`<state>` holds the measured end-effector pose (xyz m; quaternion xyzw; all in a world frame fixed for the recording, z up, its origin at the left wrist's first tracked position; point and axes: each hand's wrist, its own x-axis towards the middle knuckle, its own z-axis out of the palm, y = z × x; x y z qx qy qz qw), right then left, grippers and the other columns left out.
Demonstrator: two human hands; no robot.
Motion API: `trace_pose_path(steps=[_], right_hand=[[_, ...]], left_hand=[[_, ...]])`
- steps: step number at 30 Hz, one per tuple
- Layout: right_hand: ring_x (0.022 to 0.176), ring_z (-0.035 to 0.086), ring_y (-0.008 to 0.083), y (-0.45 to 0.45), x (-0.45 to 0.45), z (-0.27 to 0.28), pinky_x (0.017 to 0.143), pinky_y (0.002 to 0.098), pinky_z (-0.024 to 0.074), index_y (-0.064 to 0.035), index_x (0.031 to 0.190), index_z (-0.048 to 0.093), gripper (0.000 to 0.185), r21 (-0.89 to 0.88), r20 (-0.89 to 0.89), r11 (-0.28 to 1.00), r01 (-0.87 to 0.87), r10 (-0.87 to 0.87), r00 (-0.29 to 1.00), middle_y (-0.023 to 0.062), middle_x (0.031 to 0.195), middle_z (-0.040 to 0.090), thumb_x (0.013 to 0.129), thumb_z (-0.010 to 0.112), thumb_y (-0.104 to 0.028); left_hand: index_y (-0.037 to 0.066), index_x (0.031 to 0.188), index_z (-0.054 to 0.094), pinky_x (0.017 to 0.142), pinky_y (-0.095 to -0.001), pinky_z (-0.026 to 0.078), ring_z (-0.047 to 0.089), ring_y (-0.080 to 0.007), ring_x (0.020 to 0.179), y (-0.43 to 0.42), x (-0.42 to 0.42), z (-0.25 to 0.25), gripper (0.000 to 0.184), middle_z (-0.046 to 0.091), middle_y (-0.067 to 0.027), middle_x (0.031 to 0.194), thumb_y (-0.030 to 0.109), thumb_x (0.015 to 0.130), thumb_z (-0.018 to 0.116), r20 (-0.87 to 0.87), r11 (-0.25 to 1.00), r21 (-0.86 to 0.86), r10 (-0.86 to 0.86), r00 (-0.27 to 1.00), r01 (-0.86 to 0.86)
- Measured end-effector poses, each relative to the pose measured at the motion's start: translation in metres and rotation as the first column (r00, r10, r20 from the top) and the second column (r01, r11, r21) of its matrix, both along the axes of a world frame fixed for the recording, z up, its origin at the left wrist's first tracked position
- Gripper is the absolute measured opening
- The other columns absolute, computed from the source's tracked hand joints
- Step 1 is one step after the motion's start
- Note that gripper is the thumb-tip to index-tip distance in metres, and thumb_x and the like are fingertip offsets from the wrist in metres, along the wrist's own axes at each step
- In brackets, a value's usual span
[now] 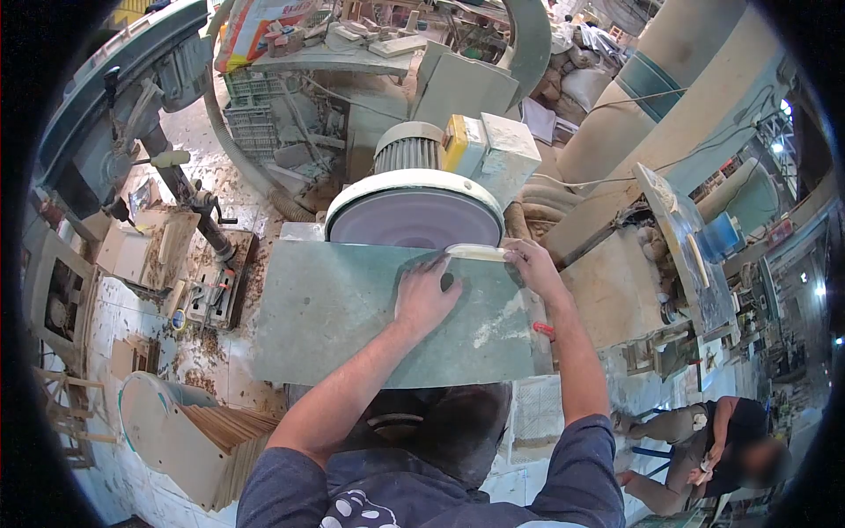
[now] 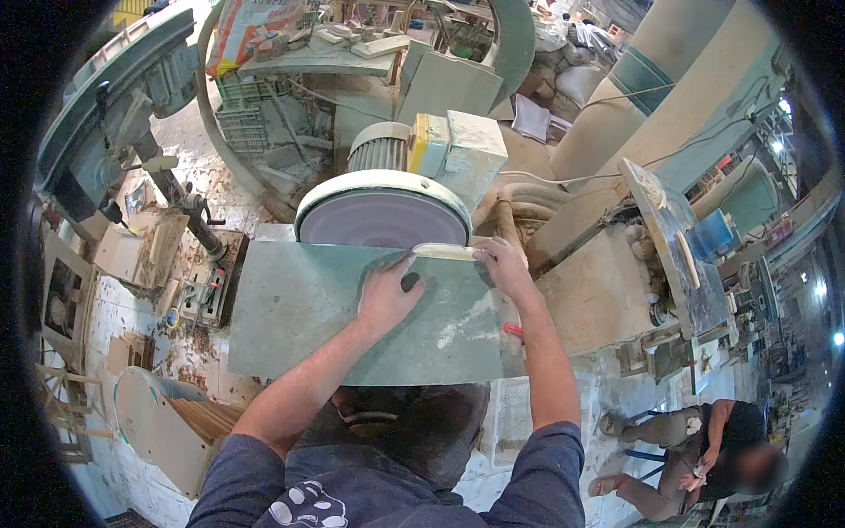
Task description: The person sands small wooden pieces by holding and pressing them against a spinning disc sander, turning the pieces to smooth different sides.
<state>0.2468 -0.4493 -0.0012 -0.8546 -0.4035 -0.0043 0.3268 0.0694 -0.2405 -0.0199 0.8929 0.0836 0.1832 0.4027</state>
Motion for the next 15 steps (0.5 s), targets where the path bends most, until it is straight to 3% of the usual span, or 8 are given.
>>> trace_pose_path(steps=[15], right_hand=[[0.098,0.062,0.0331,-0.001,-0.002,0.010,0.088,0.0409,0.0477,-0.0027,0.107,0.070,0.020,-0.077,-0.029,0.997,0.017,-0.020,0.999,0.0155,0.100,0.067,0.093,0.062,-0.015]], left_hand=[[-0.002,0.132,0.058,0.109,-0.0466,0.038,0.056,-0.0371,0.122,-0.001,-0.002,0.003,0.057,0.060,-0.0185,0.135,0.032,0.087,0.064,-0.025,0.999,0.045,-0.011,1.000,0.012]])
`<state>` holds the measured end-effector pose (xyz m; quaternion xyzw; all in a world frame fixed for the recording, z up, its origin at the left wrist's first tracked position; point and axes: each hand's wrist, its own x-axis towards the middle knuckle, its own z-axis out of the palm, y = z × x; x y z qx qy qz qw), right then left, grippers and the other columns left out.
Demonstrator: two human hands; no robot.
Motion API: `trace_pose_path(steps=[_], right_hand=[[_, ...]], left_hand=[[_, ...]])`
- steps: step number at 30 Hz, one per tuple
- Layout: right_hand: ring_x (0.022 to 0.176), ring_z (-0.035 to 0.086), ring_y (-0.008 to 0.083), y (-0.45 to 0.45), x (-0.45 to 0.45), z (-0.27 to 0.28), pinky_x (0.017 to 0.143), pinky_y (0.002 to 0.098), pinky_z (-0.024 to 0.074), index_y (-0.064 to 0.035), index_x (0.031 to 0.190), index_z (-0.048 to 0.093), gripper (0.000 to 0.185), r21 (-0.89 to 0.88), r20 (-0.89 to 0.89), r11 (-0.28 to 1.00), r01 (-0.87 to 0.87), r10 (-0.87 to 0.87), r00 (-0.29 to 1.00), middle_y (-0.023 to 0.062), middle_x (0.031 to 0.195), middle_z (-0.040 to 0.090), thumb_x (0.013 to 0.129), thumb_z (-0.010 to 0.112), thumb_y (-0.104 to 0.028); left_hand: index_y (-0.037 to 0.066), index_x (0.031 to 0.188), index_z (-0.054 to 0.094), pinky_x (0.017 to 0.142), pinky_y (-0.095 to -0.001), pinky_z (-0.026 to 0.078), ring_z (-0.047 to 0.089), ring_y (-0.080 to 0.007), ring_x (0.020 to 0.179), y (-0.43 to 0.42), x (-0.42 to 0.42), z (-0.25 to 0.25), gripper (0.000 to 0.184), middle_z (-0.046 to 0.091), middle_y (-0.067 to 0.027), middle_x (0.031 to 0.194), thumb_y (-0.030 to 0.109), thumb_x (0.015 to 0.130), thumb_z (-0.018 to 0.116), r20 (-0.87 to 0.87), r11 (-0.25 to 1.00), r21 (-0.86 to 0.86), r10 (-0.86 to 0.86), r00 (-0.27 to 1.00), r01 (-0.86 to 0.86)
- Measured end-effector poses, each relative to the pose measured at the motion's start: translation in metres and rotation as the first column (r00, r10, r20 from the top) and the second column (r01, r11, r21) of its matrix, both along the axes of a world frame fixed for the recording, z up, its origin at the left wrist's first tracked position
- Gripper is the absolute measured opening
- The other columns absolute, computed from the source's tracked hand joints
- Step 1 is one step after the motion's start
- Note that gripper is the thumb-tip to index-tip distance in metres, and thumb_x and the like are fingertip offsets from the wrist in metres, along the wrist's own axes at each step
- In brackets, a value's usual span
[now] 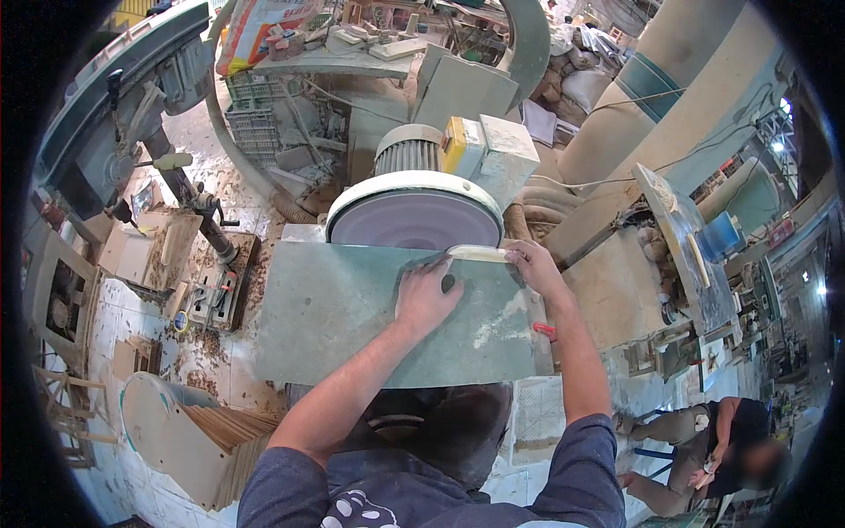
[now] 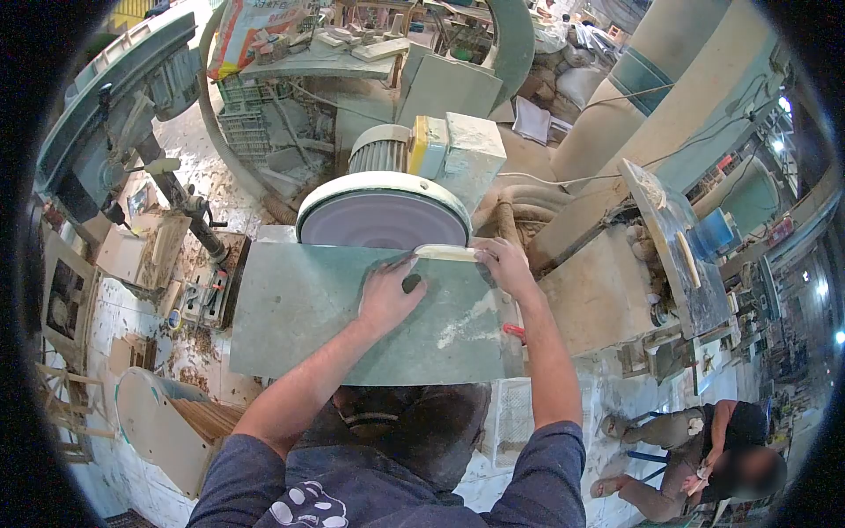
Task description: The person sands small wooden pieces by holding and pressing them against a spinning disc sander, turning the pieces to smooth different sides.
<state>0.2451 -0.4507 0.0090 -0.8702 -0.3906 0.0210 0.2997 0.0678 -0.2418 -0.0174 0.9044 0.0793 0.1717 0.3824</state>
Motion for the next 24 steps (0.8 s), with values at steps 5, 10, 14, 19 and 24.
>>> trace_pose_path(steps=[5,10,14,19,24], right_hand=[[0.093,0.065,0.0302,-0.0016,0.0005,0.0013,0.085,0.0378,0.0503,0.0029,0.105,0.068,0.018,-0.012,0.031,1.000,-0.011,0.012,0.999,0.0170,0.101,0.068,0.094,0.062,-0.010],[0.093,0.063,0.0334,-0.0019,0.0009,-0.0042,0.084,0.0414,0.0486,-0.0030,0.104,0.072,0.019,0.037,0.016,0.999,-0.013,0.012,1.000,0.0146,0.095,0.067,0.092,0.064,-0.016],[0.091,0.062,0.0330,-0.0013,0.0030,-0.0068,0.082,0.0412,0.0480,-0.0028,0.102,0.072,0.018,0.071,0.021,0.997,-0.020,0.019,1.000,0.0139,0.092,0.066,0.092,0.064,-0.016],[0.096,0.066,0.0270,0.0000,0.0045,-0.0024,0.087,0.0354,0.0508,0.0037,0.108,0.068,0.019,-0.017,0.006,0.999,-0.028,0.028,1.000,0.0167,0.108,0.070,0.093,0.063,-0.006],[0.094,0.066,0.0271,0.0009,0.0025,0.0002,0.087,0.0356,0.0505,0.0036,0.107,0.068,0.018,-0.030,-0.018,1.000,-0.004,0.004,1.000,0.0163,0.105,0.070,0.093,0.063,-0.006]], left_hand=[[-0.002,0.132,0.058,0.109,-0.0461,0.038,0.055,-0.0367,0.122,0.0002,-0.0007,0.0024,0.057,0.060,-0.0189,0.134,0.033,0.087,0.064,-0.011,1.000,-0.004,-0.024,1.000,0.024],[-0.002,0.132,0.059,0.109,-0.0466,0.038,0.055,-0.0377,0.122,-0.0003,0.0001,-0.0028,0.057,0.061,-0.0199,0.133,0.033,0.087,0.065,-0.007,1.000,-0.027,0.005,1.000,-0.006],[-0.002,0.131,0.059,0.109,-0.0471,0.038,0.055,-0.0389,0.122,0.0002,-0.0008,0.0018,0.056,0.061,-0.0205,0.132,0.033,0.088,0.064,-0.013,0.998,-0.061,0.004,1.000,-0.004],[-0.002,0.130,0.060,0.108,-0.0473,0.038,0.055,-0.0390,0.121,0.0001,-0.0003,0.0013,0.055,0.062,-0.0205,0.131,0.033,0.088,0.064,-0.015,0.998,-0.058,0.014,1.000,-0.015],[-0.001,0.128,0.062,0.107,-0.0473,0.040,0.057,-0.0378,0.120,0.0003,0.0004,-0.0021,0.053,0.063,-0.0194,0.129,0.033,0.087,0.065,0.026,0.999,-0.046,0.022,0.999,-0.021]])
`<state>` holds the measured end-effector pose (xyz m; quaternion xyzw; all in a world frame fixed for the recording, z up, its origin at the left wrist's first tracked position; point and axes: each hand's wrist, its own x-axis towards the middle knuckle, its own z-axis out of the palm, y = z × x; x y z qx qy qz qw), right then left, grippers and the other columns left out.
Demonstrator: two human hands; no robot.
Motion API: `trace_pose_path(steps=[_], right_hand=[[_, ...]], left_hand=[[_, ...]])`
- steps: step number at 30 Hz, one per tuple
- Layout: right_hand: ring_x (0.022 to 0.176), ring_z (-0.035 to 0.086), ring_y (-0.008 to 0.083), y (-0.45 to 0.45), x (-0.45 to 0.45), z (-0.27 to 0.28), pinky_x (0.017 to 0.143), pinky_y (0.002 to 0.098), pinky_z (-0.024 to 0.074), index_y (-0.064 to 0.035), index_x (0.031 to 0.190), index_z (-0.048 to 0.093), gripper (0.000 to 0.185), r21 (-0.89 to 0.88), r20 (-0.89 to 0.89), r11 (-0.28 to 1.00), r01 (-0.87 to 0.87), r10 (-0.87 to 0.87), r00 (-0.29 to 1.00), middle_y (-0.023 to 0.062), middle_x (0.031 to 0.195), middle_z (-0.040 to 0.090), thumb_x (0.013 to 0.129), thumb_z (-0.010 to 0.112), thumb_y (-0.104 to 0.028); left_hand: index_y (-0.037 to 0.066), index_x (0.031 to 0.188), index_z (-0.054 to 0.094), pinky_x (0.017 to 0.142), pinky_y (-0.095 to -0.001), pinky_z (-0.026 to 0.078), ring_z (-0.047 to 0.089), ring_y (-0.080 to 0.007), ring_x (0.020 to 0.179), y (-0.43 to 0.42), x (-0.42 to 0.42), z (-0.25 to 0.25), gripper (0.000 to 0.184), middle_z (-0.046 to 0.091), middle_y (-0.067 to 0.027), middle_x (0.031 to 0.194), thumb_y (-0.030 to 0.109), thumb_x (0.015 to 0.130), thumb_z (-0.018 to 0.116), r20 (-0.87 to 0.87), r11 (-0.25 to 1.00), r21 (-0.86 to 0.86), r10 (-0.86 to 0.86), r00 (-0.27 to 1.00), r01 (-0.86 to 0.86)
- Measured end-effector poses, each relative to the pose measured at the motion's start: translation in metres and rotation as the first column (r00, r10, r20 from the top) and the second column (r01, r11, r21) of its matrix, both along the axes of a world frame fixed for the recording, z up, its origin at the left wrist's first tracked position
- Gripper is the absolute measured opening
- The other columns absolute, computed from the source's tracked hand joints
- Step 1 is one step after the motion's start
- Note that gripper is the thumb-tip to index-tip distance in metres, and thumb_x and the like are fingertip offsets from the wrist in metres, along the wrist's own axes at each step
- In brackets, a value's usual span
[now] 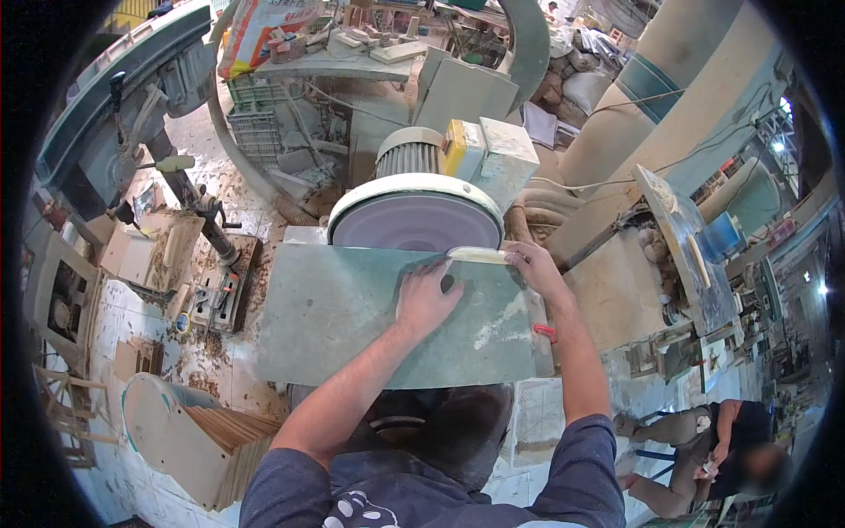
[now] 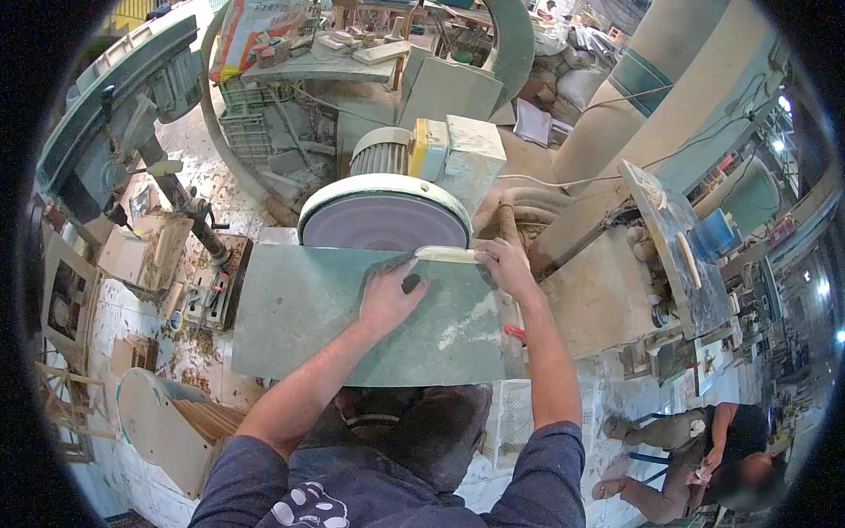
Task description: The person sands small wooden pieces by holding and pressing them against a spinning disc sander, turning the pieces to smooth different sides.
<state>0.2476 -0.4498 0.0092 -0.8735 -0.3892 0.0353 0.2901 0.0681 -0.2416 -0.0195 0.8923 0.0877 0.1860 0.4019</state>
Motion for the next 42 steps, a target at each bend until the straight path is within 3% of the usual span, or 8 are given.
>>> trace_pose_path(steps=[12,15,17,18,20,23,29,42], right_hand=[[0.088,0.063,0.0330,-0.011,-0.045,0.027,0.081,0.0406,0.0496,-0.0002,0.104,0.070,0.021,0.098,-0.022,0.994,0.052,-0.050,0.999,0.0144,0.097,0.066,0.090,0.068,-0.015],[0.088,0.063,0.0296,-0.011,-0.093,0.041,0.079,0.0389,0.0505,-0.0022,0.104,0.070,0.019,0.183,0.232,0.982,0.049,-0.091,0.969,0.0135,0.097,0.065,0.087,0.071,-0.010],[0.088,0.063,0.0280,-0.004,-0.132,0.049,0.077,0.0377,0.0509,-0.0028,0.103,0.070,0.019,0.266,0.258,0.963,0.051,-0.123,0.958,0.0128,0.097,0.065,0.085,0.073,-0.007],[0.088,0.062,0.0263,0.000,-0.150,0.048,0.076,0.0366,0.0514,-0.0034,0.102,0.070,0.019,0.344,0.277,0.937,0.059,-0.162,0.947,0.0121,0.096,0.064,0.083,0.074,-0.005],[0.088,0.062,0.0257,0.008,-0.181,0.034,0.075,0.0357,0.0517,-0.0032,0.102,0.070,0.021,0.409,0.329,0.912,0.046,-0.194,0.924,0.0114,0.096,0.063,0.081,0.076,-0.002],[0.092,0.061,0.0251,0.030,-0.227,0.011,0.077,0.0355,0.0519,-0.0031,0.102,0.070,0.025,0.496,0.338,0.866,0.072,-0.269,0.902,0.0103,0.099,0.060,0.079,0.078,0.000],[0.097,0.058,0.0250,0.075,-0.276,-0.008,0.082,0.0351,0.0508,-0.0049,0.108,0.066,0.035,0.673,0.200,0.733,0.094,-0.304,0.931,0.0108,0.107,0.054,0.077,0.082,-0.001],[0.100,0.060,0.0263,0.072,-0.284,0.005,0.086,0.0352,0.0502,-0.0025,0.120,0.065,0.046,0.570,0.115,0.822,-0.020,-0.055,0.992,0.0145,0.112,0.060,0.077,0.081,-0.006]], left_hand=[[-0.001,0.124,0.063,0.103,-0.0448,0.044,0.059,-0.0360,0.117,0.002,-0.009,0.016,0.049,0.066,-0.0186,0.122,0.032,0.088,0.067,-0.068,1.000,-0.025,-0.007,0.998,0.005],[0.003,0.123,0.063,0.101,-0.0414,0.045,0.060,-0.0286,0.119,0.002,-0.013,0.010,0.041,0.069,-0.0148,0.116,0.027,0.090,0.065,-0.030,0.932,-0.353,-0.096,0.995,0.079],[-0.001,0.130,0.057,0.101,-0.0362,0.047,0.058,-0.0220,0.123,-0.004,-0.025,0.006,0.043,0.066,-0.0160,0.122,0.019,0.094,0.066,0.126,0.674,-0.695,-0.230,0.965,0.251],[-0.001,0.130,0.057,0.101,-0.0362,0.047,0.058,-0.0220,0.123,-0.010,-0.037,0.011,0.043,0.066,-0.0160,0.122,0.019,0.094,0.066,0.116,0.673,-0.700,-0.223,0.968,0.239],[-0.008,0.143,0.039,0.102,-0.0330,0.047,0.059,-0.0177,0.117,-0.019,-0.069,0.035,0.056,0.061,-0.0170,0.131,0.014,0.098,0.064,0.318,0.384,-0.830,-0.268,0.909,0.404],[-0.007,0.150,0.030,0.104,-0.0343,0.046,0.057,-0.0195,0.121,-0.021,-0.103,0.045,0.064,0.056,-0.0174,0.137,0.013,0.098,0.063,0.329,0.328,-0.857,-0.246,0.912,0.397],[-0.003,0.150,0.034,0.099,-0.0313,0.048,0.059,-0.0153,0.112,-0.006,-0.137,0.047,0.060,0.061,-0.0121,0.126,0.014,0.100,0.061,0.290,0.432,-0.829,-0.211,0.934,0.355],[-0.007,0.133,0.053,0.078,-0.0257,0.052,0.060,-0.0071,0.095,0.013,-0.153,0.040,0.039,0.065,-0.0040,0.107,0.015,0.101,0.059,0.163,0.389,-0.892,-0.193,0.968,0.228]])
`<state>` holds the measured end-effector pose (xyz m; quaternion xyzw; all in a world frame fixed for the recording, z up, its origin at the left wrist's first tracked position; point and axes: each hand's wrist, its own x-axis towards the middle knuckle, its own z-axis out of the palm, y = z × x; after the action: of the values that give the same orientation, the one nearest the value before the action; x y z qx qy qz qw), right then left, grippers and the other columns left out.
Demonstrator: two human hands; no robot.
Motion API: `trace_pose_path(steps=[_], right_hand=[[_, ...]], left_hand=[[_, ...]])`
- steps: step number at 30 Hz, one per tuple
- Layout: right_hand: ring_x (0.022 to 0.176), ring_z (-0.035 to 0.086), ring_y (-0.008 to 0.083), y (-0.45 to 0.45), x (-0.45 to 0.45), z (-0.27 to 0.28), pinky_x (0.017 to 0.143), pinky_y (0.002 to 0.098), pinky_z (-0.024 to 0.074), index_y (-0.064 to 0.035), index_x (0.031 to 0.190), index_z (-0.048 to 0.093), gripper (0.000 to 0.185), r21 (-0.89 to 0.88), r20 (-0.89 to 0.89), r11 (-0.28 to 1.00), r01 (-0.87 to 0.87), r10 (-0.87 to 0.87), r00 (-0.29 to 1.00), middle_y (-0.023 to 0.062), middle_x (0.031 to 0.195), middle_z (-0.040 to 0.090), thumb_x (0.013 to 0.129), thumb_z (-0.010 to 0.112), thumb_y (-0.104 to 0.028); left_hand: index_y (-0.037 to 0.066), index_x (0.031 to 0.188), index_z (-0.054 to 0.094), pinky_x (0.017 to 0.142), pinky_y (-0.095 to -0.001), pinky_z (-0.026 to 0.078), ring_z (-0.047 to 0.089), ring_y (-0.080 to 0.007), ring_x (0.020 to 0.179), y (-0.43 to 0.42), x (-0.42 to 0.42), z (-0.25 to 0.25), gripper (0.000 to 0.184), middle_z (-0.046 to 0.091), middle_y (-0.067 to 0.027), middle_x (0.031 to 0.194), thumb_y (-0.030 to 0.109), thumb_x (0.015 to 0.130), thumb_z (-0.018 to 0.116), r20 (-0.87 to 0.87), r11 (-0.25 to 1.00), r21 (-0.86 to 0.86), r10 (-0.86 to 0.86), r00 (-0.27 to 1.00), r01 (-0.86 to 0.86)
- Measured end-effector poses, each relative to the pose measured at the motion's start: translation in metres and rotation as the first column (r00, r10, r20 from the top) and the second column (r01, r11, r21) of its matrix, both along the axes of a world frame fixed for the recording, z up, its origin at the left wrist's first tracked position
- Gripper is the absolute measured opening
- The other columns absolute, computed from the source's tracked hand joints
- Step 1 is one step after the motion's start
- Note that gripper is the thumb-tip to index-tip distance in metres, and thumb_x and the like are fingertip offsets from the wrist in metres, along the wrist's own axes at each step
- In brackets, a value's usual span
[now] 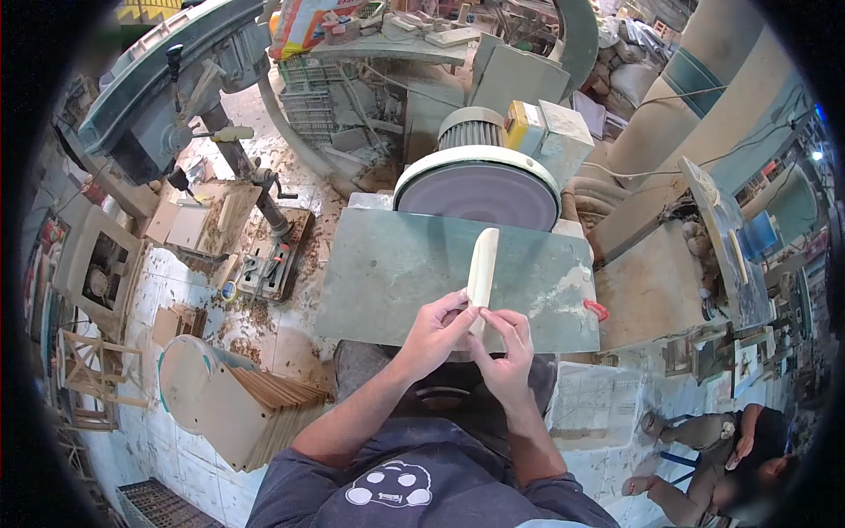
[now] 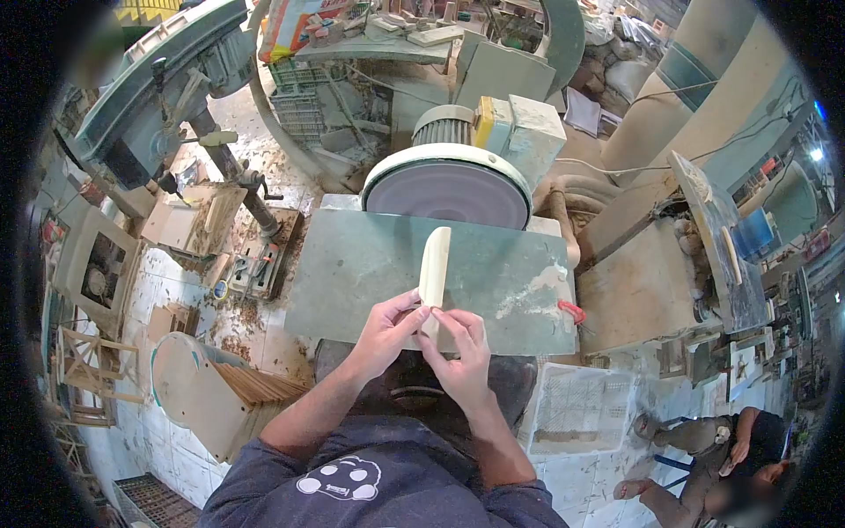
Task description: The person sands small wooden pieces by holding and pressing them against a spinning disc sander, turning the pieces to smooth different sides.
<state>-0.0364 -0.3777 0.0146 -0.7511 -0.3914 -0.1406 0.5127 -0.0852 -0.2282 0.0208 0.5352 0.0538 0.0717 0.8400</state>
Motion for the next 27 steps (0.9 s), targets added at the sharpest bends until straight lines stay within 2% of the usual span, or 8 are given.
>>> trace_pose_path(steps=[4,6,9,13,19,21,24,27], right_hand=[[0.101,0.061,0.0303,0.006,0.007,0.002,0.087,0.0383,0.0504,-0.0040,0.121,0.064,0.040,-0.028,-0.099,1.000,0.002,-0.005,0.995,0.0154,0.111,0.062,0.083,0.076,-0.011],[0.102,0.061,0.0307,0.016,0.011,0.006,0.088,0.0388,0.0501,-0.0039,0.121,0.064,0.038,-0.044,-0.144,0.999,-0.001,-0.005,0.989,0.0155,0.111,0.062,0.085,0.075,-0.011],[0.103,0.060,0.0325,0.041,0.019,0.000,0.089,0.0410,0.0496,-0.0026,0.123,0.063,0.038,-0.098,-0.151,0.994,-0.053,0.038,0.988,0.0159,0.113,0.063,0.088,0.071,-0.013],[0.111,0.058,0.0334,0.089,0.024,-0.023,0.093,0.0454,0.0478,0.0004,0.130,0.057,0.049,-0.289,-0.111,0.940,-0.182,0.155,0.982,0.0154,0.118,0.062,0.088,0.070,-0.020],[0.123,0.048,0.0343,0.148,0.022,-0.033,0.098,0.0506,0.0408,0.0034,0.143,0.042,0.070,-0.576,0.032,0.817,0.027,-0.011,0.999,0.0166,0.135,0.051,0.089,0.068,-0.034],[0.123,0.048,0.0348,0.158,0.023,-0.037,0.097,0.0520,0.0401,0.0047,0.144,0.040,0.073,-0.571,0.023,0.821,0.027,-0.017,1.000,0.0174,0.137,0.050,0.089,0.067,-0.036],[0.123,0.047,0.0357,0.170,0.024,-0.035,0.098,0.0533,0.0392,0.0066,0.143,0.040,0.073,-0.579,0.045,0.811,0.082,-0.069,0.997,0.0200,0.137,0.048,0.090,0.066,-0.036],[0.121,0.048,0.0326,0.181,0.028,-0.037,0.098,0.0522,0.0400,0.0062,0.143,0.040,0.072,-0.583,0.098,0.795,0.168,-0.137,0.986,0.0190,0.135,0.050,0.091,0.065,-0.037]], left_hand=[[-0.004,0.126,0.060,0.081,-0.0260,0.051,0.060,-0.0088,0.092,0.015,-0.001,-0.010,0.031,0.066,-0.0041,0.107,0.010,0.099,0.057,0.005,0.976,0.208,0.063,0.998,-0.063],[-0.004,0.119,0.063,0.081,-0.0314,0.053,0.066,-0.0178,0.091,0.032,0.000,-0.007,0.029,0.067,-0.0103,0.104,0.009,0.093,0.062,0.084,0.678,0.711,0.183,0.979,-0.188],[-0.002,0.111,0.067,0.083,-0.0389,0.053,0.065,-0.0360,0.094,0.074,0.015,-0.030,0.031,0.066,-0.0195,0.105,0.009,0.083,0.067,0.208,0.494,0.817,0.228,0.951,-0.297],[0.000,0.108,0.069,0.084,-0.0405,0.053,0.065,-0.0359,0.096,0.132,0.031,-0.033,0.028,0.068,-0.0185,0.102,0.010,0.082,0.069,0.233,0.407,0.877,0.109,0.966,-0.257],[0.002,0.108,0.071,0.089,-0.0411,0.051,0.064,-0.0354,0.097,0.189,0.038,-0.044,0.025,0.067,-0.0158,0.104,0.010,0.085,0.070,0.207,0.109,0.967,0.191,0.960,-0.230],[0.002,0.110,0.070,0.086,-0.0404,0.052,0.064,-0.0338,0.096,0.200,0.040,-0.052,0.024,0.066,-0.0161,0.103,0.010,0.087,0.068,0.222,0.115,0.963,0.180,0.958,-0.245],[0.001,0.112,0.069,0.083,-0.0366,0.051,0.065,-0.0278,0.089,0.203,0.045,-0.036,0.026,0.067,-0.0165,0.102,0.012,0.088,0.068,0.072,0.371,0.918,0.197,0.978,-0.143],[0.001,0.113,0.069,0.082,-0.0365,0.051,0.065,-0.0265,0.087,0.211,0.058,-0.038,0.028,0.068,-0.0164,0.102,0.013,0.088,0.068,0.105,0.345,0.925,0.174,0.979,-0.160]])
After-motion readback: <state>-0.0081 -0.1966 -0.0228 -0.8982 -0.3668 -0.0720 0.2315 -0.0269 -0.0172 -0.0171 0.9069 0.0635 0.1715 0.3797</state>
